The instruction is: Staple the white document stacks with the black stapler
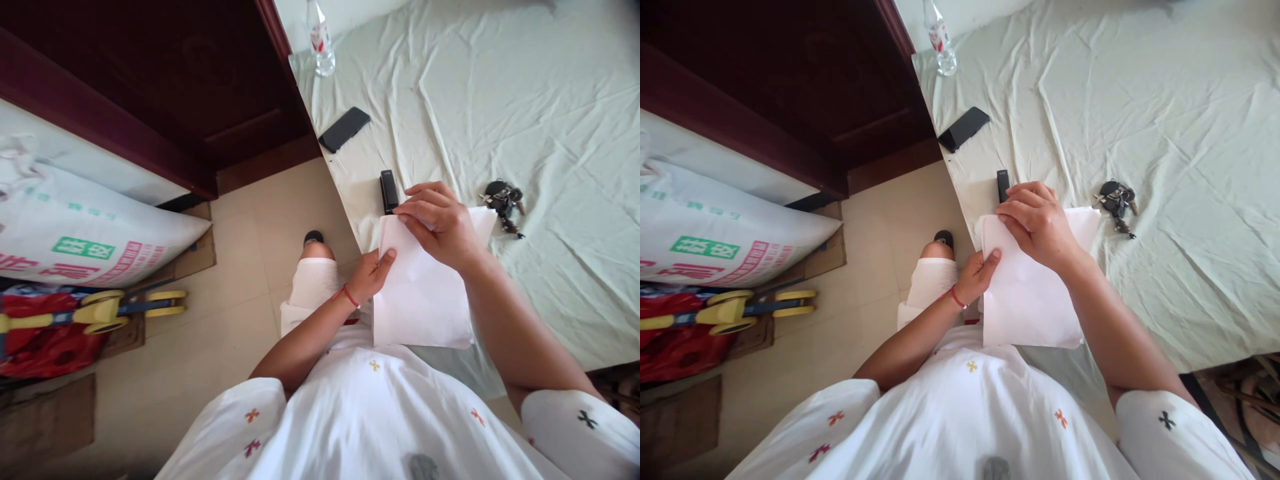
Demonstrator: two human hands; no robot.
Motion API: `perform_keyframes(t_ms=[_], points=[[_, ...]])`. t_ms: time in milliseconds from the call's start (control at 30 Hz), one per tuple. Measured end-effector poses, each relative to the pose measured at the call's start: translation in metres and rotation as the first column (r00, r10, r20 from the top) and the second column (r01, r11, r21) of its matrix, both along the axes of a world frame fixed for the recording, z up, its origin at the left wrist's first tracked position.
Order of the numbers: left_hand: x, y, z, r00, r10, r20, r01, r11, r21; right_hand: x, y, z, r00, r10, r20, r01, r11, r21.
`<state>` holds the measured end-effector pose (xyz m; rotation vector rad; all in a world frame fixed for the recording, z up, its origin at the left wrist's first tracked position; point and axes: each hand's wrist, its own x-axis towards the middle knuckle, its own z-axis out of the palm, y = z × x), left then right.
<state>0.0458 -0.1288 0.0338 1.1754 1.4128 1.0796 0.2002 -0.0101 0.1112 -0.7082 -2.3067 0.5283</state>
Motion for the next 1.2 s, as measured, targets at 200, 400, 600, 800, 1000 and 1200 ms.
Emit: perform_keyframes(t_ms=[200,400,600,800,1000,1200], points=[[0.002,0.000,0.002,1.000,-0.001,0.016,0.001,1.000,-0.024,0.003,-0.003,0.000,0.999,-0.023,-0.032,0.023,1.000,0.012],[0.002,-0.001,0.003,1.000,-0.010,0.011,0.010,1.000,-0.011,0.003,-0.004,-0.002,0.998,-0.063,-0.012,0.064,0.997,0.048],[0.002,-0.002,0.004,1.000,-0.003,0.026,0.003,1.000,-0.009,0.005,-0.007,-0.001,0.996,-0.083,-0.020,0.084,0.994,0.072],[0.002,-0.002,0.006,0.992,0.035,0.117,-0.027,0.998,-0.064,0.005,-0.009,-0.008,0.993,-0.107,-0.044,0.112,0.986,0.120],[0.003,-0.003,0.005,0.992,0.018,0.129,-0.008,0.997,-0.080,0.005,-0.007,-0.018,0.990,-0.103,-0.092,0.118,0.977,0.179],[0.004,-0.003,0.002,0.995,-0.028,0.097,0.035,0.997,-0.074,0.005,-0.009,-0.012,0.996,-0.055,-0.077,0.069,0.979,0.194]])
